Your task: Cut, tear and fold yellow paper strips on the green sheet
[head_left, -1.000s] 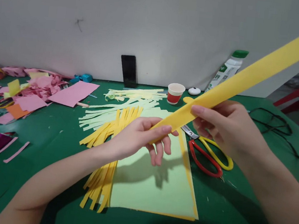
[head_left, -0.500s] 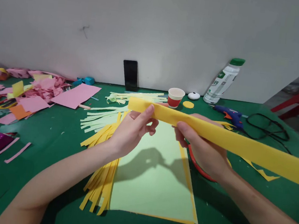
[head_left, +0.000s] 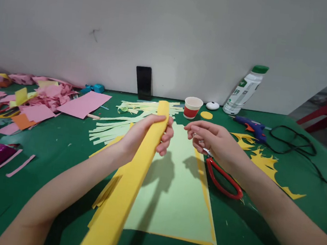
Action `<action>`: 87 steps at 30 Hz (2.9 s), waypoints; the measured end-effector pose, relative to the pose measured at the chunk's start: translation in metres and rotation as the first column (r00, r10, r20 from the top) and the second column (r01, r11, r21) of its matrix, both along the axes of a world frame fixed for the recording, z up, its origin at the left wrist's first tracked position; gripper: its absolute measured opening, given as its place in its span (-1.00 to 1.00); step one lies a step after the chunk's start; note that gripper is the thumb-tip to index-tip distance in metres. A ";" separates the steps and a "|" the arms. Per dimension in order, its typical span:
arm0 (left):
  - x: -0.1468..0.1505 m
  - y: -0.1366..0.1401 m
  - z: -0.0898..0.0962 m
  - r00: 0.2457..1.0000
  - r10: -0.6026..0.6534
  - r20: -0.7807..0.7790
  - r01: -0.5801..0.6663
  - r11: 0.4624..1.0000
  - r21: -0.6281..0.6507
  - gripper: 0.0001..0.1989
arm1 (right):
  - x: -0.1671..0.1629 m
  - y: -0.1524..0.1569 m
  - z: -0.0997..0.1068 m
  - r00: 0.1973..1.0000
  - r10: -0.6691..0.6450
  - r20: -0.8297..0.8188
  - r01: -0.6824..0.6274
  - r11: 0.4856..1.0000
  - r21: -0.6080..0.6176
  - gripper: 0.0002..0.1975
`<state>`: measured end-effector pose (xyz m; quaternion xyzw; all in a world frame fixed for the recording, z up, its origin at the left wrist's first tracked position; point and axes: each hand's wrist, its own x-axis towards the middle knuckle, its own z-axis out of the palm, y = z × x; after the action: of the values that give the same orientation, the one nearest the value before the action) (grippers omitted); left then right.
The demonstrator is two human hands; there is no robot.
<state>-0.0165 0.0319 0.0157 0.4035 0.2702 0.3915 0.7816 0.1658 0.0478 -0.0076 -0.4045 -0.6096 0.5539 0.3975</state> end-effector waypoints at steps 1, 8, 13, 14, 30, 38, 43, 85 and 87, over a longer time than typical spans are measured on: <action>0.000 0.000 -0.002 0.995 -0.090 -0.044 0.089 0.996 -0.012 -0.75 | 0.000 0.000 0.000 1.000 0.015 -0.013 -0.015 0.999 -0.028 -0.79; 0.006 -0.012 -0.008 0.867 -0.358 -0.346 0.404 0.912 0.066 -0.85 | -0.003 -0.017 0.013 0.980 0.182 0.081 -0.177 0.982 -0.066 -0.84; 0.009 -0.018 -0.011 0.865 -0.397 -0.307 0.455 0.878 0.147 -0.81 | 0.001 -0.026 0.022 0.981 0.121 0.148 -0.127 0.991 0.031 -0.87; 0.009 -0.019 -0.011 0.866 -0.404 -0.295 0.460 0.874 0.155 -0.79 | 0.002 -0.027 0.024 0.982 0.115 0.148 -0.124 0.991 0.053 -0.89; 0.015 -0.045 0.003 0.831 -0.197 -0.520 0.351 0.911 0.216 -0.72 | 0.006 -0.048 0.041 0.989 0.029 0.143 -0.056 0.981 0.186 -0.92; 0.017 -0.047 0.003 0.824 -0.170 -0.540 0.353 0.900 0.255 -0.75 | 0.004 -0.050 0.042 0.987 -0.025 0.157 -0.005 0.983 0.186 -0.86; 0.017 -0.048 0.002 0.829 -0.155 -0.538 0.357 0.886 0.295 -0.76 | 0.004 -0.053 0.045 0.987 -0.031 0.157 0.001 0.982 0.190 -0.86; 0.016 -0.041 0.003 0.826 -0.377 -0.419 0.455 0.885 0.101 -0.70 | 0.007 -0.048 0.042 0.987 -0.125 0.101 0.101 0.972 0.213 -0.90; 0.017 -0.041 0.003 0.804 -0.408 -0.433 0.485 0.871 0.080 -0.70 | 0.011 -0.045 0.042 0.977 -0.190 0.100 0.161 0.957 0.242 -0.89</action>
<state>0.0005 -0.0089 0.0185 0.5989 0.2841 0.1277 0.7377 0.1771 0.0027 0.0341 -0.4409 -0.6550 0.4155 0.4516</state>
